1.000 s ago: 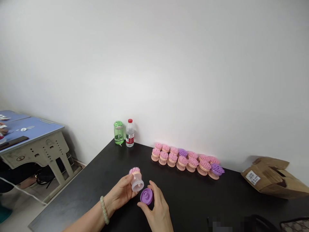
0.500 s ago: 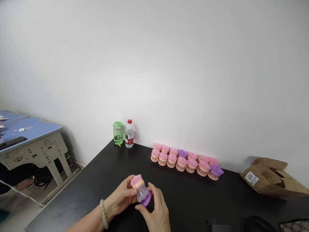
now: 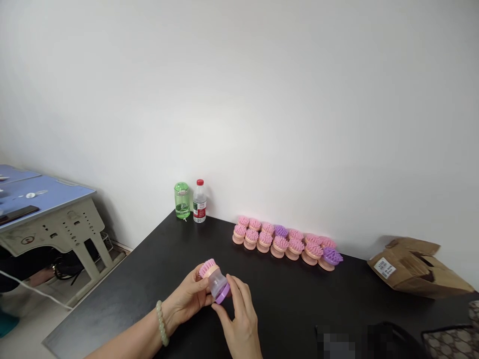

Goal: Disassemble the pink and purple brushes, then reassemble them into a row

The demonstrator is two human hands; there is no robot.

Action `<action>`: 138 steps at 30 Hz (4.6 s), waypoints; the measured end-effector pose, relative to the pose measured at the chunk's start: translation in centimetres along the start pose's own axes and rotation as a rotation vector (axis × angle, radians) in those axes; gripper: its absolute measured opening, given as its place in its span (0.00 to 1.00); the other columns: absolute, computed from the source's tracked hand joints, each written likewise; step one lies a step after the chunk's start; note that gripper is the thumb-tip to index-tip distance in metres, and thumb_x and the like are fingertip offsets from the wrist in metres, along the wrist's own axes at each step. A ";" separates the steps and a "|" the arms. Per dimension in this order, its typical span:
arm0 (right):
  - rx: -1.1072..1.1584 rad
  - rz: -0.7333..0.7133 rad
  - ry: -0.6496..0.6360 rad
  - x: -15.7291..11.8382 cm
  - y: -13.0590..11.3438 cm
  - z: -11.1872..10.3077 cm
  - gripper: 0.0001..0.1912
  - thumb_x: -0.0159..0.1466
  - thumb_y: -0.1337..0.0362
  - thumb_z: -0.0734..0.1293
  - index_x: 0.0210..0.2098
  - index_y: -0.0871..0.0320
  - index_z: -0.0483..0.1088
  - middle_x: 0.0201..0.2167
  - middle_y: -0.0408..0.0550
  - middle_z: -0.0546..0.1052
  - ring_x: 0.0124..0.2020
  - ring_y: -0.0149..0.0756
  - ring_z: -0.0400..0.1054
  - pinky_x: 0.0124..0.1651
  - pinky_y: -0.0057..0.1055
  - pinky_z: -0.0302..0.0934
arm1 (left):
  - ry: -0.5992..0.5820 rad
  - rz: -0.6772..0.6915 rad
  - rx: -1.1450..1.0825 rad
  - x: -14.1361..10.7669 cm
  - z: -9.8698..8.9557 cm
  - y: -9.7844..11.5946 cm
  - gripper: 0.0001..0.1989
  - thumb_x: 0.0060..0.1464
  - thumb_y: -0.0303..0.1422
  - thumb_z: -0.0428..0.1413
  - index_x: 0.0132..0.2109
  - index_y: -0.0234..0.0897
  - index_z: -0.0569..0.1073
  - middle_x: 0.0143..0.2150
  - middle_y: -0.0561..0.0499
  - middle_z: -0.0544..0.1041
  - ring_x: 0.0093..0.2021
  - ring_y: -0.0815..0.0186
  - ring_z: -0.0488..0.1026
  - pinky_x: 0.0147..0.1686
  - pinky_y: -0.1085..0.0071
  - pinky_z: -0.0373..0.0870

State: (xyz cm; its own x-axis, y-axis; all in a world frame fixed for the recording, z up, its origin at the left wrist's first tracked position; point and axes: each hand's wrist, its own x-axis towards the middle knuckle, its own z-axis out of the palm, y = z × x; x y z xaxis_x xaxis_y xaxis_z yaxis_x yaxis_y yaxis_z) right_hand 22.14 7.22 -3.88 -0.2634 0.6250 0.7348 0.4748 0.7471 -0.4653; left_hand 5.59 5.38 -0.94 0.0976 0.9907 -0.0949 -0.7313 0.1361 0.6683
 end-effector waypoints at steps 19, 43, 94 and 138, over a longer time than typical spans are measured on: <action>-0.050 0.005 -0.089 -0.5 1.0 0.4 0.29 0.70 0.60 0.62 0.68 0.52 0.53 0.55 0.56 0.73 0.53 0.47 0.73 0.50 0.37 0.73 | 0.103 0.175 0.155 -0.2 1.1 -0.5 0.24 0.38 0.38 0.73 0.36 0.35 0.68 0.34 0.52 0.72 0.33 0.68 0.71 0.35 0.71 0.70; -0.072 -0.103 -0.041 -0.4 0.9 0.4 0.32 0.69 0.65 0.62 0.70 0.49 0.50 0.55 0.56 0.71 0.53 0.52 0.70 0.51 0.47 0.72 | 0.082 0.055 0.006 0.3 0.5 -1.4 0.24 0.37 0.36 0.74 0.38 0.33 0.71 0.36 0.49 0.76 0.35 0.66 0.75 0.41 0.68 0.70; 0.190 0.022 0.050 0.1 -1.2 -0.8 0.24 0.64 0.58 0.69 0.57 0.55 0.64 0.48 0.56 0.75 0.47 0.45 0.75 0.45 0.35 0.74 | -0.207 0.109 0.064 -1.5 2.3 2.1 0.33 0.25 0.26 0.76 0.43 0.36 0.75 0.45 0.44 0.79 0.42 0.62 0.75 0.42 0.70 0.69; 0.654 0.510 -0.129 1.0 -2.3 0.4 0.23 0.57 0.67 0.70 0.52 0.55 0.69 0.45 0.50 0.78 0.37 0.39 0.75 0.38 0.34 0.71 | -0.093 0.127 0.301 -0.3 0.5 2.1 0.26 0.33 0.35 0.75 0.42 0.34 0.77 0.39 0.47 0.79 0.39 0.61 0.75 0.42 0.70 0.68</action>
State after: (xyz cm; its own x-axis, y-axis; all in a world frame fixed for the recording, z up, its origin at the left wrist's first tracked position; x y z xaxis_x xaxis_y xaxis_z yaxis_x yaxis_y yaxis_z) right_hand 20.44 6.27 -2.27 -0.2611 0.9132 0.3129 -0.0107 0.3214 -0.9469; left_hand 4.35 5.37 0.88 0.0897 0.9941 0.0613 -0.5111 -0.0069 0.8595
